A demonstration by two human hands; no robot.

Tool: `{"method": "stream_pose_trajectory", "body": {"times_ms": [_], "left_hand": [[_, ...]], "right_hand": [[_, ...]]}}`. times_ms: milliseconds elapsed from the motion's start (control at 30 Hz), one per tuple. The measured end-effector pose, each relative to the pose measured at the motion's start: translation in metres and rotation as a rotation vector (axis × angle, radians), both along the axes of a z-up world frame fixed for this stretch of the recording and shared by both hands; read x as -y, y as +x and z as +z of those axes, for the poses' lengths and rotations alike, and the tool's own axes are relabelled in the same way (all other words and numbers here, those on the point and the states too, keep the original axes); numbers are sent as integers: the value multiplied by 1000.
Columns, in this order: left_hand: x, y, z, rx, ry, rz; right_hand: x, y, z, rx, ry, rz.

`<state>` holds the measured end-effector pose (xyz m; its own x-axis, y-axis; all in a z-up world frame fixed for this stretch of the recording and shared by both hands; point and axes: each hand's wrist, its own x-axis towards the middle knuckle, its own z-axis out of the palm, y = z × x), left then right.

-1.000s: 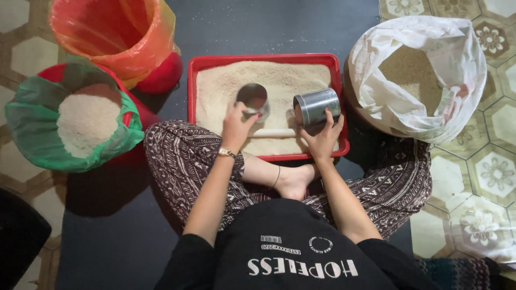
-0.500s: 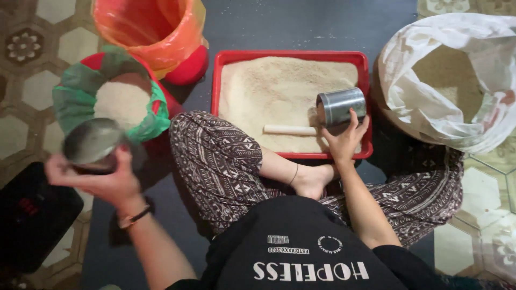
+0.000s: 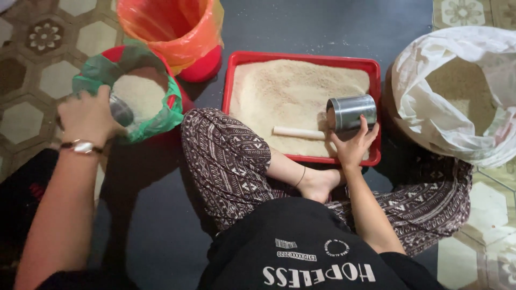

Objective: Sifting and transferring rice between bags, a tray, and a bucket using small metal cups while sitting on the floor.

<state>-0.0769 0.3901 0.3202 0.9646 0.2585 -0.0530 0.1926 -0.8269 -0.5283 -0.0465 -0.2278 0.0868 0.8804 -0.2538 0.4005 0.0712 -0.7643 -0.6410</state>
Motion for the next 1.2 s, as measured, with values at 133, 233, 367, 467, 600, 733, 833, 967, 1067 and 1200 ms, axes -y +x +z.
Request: {"method": "stream_pose_trajectory", "body": {"times_ms": [133, 233, 367, 467, 600, 733, 833, 967, 1067, 1200], "left_hand": [[-28, 21, -25, -26, 82, 20], [-9, 20, -14, 129, 241, -102], [68, 16, 40, 318, 24, -366], [133, 14, 67, 381, -347, -532], [200, 36, 50, 361, -867, -667], [259, 87, -40, 317, -1017, -635], [297, 110, -107, 408, -1248, -601], [315, 140, -259, 574, -753, -477], [336, 126, -292, 586, -629, -533], [378, 116, -333, 464, -731, -553]], "right_hand": [[2, 1, 1, 23, -21, 24], [4, 2, -2, 21, -25, 22], [4, 1, -3, 70, -29, 55], [4, 7, -4, 46, -75, 46], [3, 21, 9, -116, -168, -8], [0, 54, 35, -347, -218, 4], [0, 79, 38, -478, -339, 20], [-9, 95, 35, -482, -398, -33], [-16, 96, 27, -507, -411, -36], [-33, 87, 11, -284, -447, 19]]}}
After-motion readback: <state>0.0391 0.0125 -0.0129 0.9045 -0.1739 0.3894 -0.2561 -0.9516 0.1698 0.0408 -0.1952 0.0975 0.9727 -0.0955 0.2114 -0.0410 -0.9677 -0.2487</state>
